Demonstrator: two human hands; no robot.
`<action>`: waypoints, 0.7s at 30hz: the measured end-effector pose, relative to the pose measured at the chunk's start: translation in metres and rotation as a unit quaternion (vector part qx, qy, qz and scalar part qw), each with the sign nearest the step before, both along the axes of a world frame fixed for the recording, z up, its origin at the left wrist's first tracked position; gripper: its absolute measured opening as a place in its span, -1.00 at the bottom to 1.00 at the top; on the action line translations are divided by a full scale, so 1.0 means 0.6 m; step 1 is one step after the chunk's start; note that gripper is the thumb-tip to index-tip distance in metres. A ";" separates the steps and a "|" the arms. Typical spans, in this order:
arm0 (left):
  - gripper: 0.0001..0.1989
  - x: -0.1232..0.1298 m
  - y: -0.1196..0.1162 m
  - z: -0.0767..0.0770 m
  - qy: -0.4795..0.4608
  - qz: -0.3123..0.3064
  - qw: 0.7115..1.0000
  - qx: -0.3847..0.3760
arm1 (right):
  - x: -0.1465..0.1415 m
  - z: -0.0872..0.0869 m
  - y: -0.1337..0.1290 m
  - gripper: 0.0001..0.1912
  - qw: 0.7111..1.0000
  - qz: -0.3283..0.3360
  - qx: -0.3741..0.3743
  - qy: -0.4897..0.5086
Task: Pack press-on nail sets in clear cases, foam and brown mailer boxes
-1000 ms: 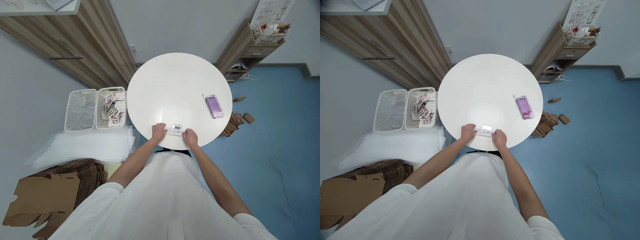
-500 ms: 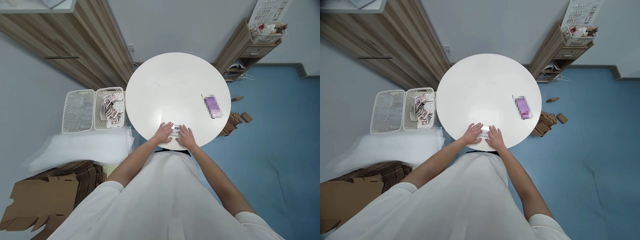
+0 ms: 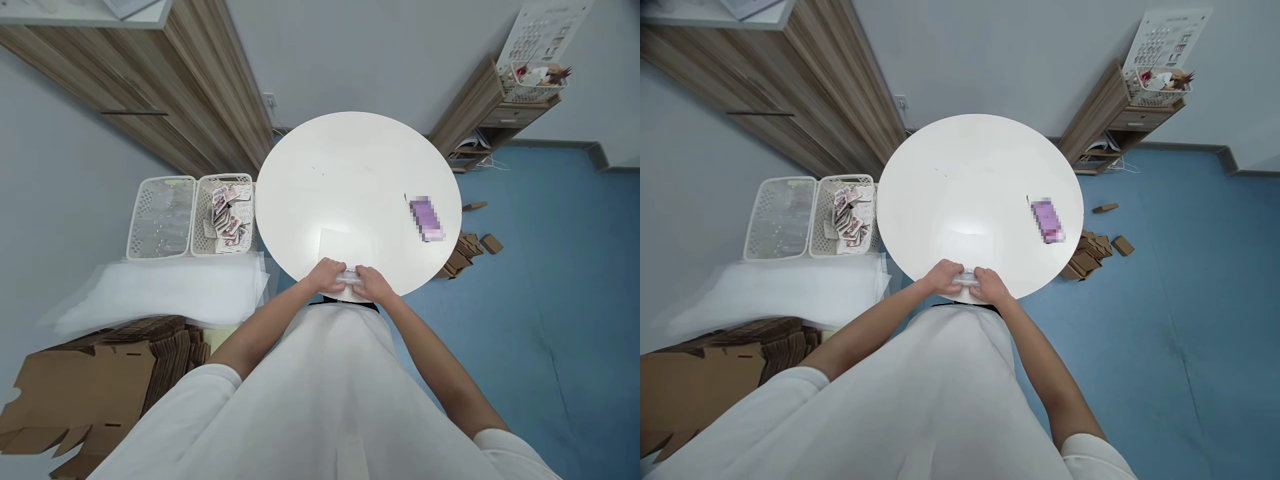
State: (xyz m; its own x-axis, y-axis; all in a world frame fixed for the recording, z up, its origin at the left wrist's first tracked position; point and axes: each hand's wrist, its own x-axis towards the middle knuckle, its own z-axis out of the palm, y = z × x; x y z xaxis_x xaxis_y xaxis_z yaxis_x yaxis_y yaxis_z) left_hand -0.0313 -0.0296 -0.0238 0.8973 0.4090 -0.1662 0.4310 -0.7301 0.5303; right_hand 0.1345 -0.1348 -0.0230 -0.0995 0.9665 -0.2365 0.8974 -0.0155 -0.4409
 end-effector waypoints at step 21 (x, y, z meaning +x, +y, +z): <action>-0.62 0.019 0.066 -0.002 -0.006 0.156 0.977 -0.145 | 0.039 0.017 0.076 -0.74 0.990 -0.122 -0.018 0.070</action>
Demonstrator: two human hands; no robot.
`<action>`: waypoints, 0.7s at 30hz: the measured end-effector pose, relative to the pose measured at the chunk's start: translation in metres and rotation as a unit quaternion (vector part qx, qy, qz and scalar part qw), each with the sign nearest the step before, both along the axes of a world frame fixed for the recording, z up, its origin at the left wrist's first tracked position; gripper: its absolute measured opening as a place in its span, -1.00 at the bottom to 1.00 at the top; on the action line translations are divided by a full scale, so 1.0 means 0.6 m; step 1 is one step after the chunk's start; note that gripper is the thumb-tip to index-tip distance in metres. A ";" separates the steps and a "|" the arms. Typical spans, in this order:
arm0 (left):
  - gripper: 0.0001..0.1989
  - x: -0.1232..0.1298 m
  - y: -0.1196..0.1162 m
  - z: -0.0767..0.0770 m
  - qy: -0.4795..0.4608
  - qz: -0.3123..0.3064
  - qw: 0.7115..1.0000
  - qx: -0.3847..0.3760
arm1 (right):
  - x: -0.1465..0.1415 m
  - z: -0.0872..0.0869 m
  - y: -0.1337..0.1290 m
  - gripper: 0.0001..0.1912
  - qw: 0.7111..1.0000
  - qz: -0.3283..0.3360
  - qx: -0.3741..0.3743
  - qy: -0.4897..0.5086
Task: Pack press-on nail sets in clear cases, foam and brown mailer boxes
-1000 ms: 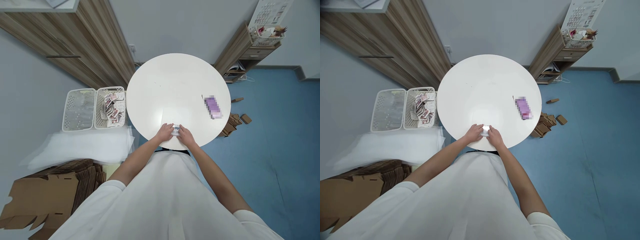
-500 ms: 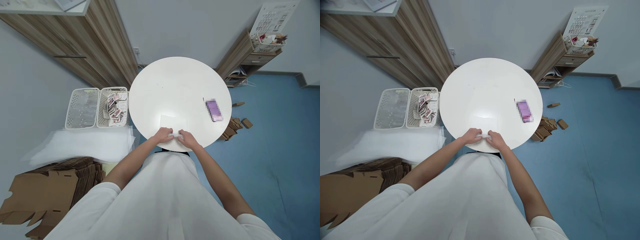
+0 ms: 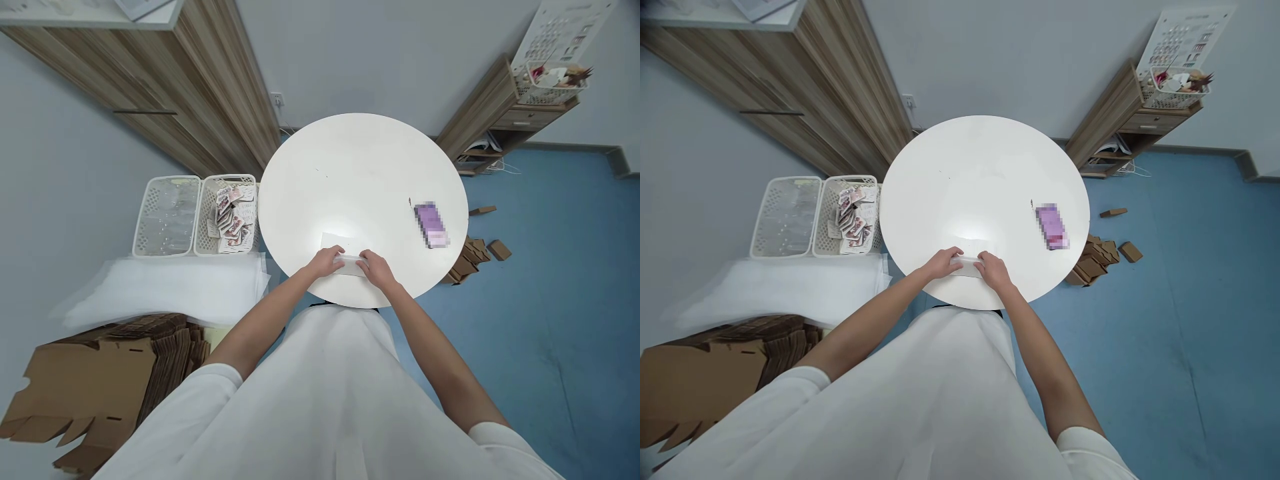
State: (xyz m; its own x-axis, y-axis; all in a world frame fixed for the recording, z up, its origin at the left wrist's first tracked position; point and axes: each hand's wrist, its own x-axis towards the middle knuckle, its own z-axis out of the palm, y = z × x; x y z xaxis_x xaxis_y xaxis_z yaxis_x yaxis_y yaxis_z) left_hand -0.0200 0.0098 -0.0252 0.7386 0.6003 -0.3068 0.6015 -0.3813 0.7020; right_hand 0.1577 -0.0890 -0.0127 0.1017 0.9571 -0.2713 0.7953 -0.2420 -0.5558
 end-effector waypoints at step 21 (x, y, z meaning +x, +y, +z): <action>-0.73 0.020 0.023 -0.014 0.195 0.045 0.976 0.086 | 0.019 -0.049 0.025 -0.80 0.995 -0.083 -0.050 -0.005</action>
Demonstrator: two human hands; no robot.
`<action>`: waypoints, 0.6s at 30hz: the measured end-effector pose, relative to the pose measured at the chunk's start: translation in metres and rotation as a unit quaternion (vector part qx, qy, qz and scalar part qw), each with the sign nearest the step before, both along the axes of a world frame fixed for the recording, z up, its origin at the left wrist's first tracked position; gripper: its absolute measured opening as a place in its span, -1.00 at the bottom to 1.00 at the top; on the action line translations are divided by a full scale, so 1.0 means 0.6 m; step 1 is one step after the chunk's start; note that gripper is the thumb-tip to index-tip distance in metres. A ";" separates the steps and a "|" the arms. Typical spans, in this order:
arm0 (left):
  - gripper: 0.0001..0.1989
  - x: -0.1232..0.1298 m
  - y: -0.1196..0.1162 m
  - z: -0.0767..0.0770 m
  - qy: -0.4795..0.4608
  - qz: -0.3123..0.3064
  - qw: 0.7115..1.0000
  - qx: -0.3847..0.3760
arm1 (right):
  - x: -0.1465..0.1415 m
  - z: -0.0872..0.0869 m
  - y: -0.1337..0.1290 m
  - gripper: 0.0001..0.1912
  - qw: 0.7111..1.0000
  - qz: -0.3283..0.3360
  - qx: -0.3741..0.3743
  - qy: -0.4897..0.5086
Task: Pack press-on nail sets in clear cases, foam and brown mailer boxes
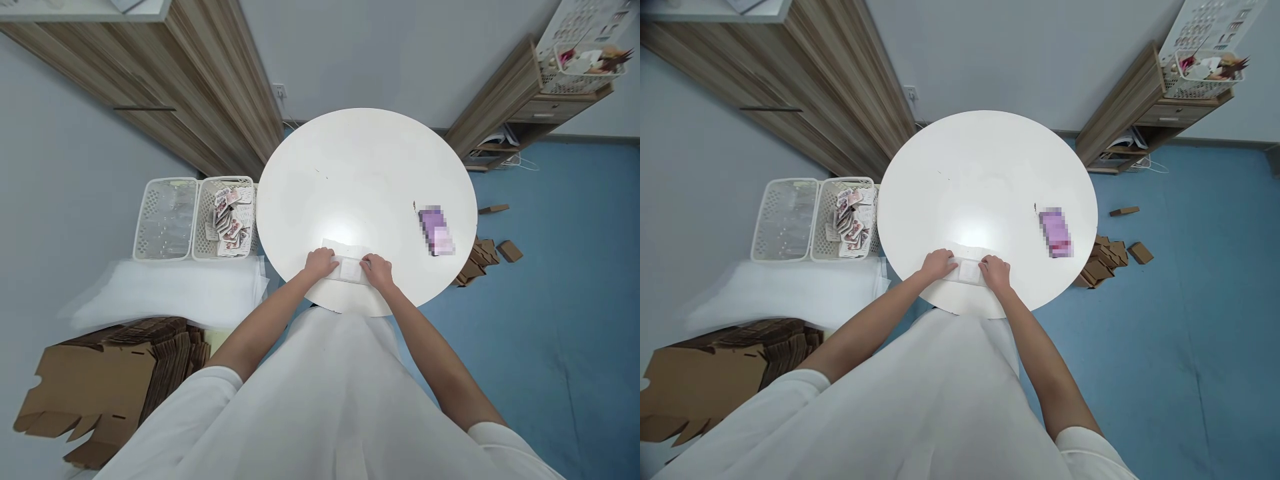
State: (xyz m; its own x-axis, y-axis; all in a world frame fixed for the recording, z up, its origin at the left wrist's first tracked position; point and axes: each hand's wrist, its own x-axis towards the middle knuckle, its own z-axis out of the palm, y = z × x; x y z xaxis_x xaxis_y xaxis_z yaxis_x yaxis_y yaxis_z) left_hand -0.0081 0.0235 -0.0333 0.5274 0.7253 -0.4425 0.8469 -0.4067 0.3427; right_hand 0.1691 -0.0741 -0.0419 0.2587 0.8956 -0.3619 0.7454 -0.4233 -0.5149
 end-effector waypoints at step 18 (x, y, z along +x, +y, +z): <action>-0.54 -0.002 -0.088 -0.016 -0.089 -0.230 0.958 0.149 | -0.057 0.009 -0.109 -0.24 0.803 -0.483 -0.005 0.350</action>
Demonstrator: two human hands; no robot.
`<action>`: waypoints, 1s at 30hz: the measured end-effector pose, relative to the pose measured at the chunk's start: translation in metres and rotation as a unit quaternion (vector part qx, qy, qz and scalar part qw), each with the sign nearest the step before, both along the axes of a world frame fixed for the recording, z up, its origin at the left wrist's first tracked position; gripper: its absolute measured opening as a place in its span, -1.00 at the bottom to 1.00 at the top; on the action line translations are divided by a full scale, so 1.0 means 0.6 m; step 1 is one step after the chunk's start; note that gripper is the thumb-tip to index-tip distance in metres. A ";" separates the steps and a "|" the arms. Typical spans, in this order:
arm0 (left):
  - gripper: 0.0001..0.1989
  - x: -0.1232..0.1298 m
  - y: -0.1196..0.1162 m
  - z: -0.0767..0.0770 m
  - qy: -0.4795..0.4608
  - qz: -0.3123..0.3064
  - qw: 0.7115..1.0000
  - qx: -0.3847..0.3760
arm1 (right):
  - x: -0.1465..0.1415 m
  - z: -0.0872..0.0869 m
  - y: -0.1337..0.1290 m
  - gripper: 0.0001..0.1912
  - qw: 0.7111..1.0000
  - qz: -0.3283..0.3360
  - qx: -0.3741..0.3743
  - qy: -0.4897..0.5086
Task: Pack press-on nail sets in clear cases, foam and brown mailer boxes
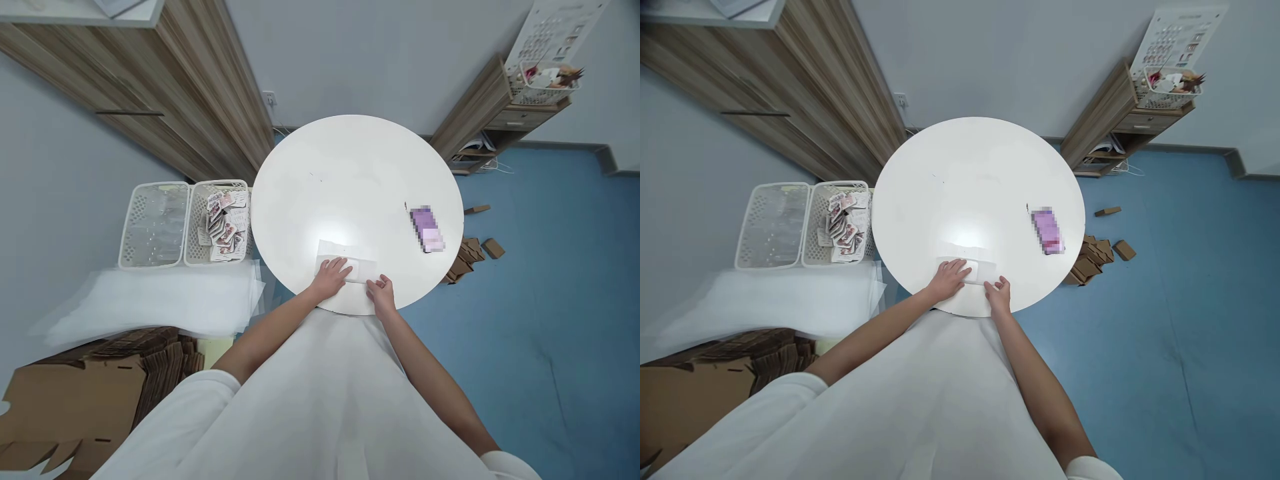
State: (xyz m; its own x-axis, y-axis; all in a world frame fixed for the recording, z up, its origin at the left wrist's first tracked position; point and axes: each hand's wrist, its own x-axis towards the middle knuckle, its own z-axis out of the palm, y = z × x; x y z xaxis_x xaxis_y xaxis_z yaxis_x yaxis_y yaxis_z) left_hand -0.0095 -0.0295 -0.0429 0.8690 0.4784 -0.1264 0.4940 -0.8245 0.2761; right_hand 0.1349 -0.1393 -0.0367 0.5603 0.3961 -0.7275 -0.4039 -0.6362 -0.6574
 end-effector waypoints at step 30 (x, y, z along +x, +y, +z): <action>-0.45 -0.032 -0.038 0.004 -0.031 -0.027 0.998 -0.056 | 0.019 0.012 0.105 -0.74 0.939 0.319 0.070 -0.112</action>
State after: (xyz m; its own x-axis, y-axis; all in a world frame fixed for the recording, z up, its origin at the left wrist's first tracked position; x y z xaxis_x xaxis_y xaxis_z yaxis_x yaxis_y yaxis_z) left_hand -0.0287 -0.0523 -0.0408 0.9007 0.4174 -0.1207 0.4292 -0.8115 0.3966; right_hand 0.1462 -0.0765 -0.0292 0.3100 0.7850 -0.5364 0.1874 -0.6035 -0.7750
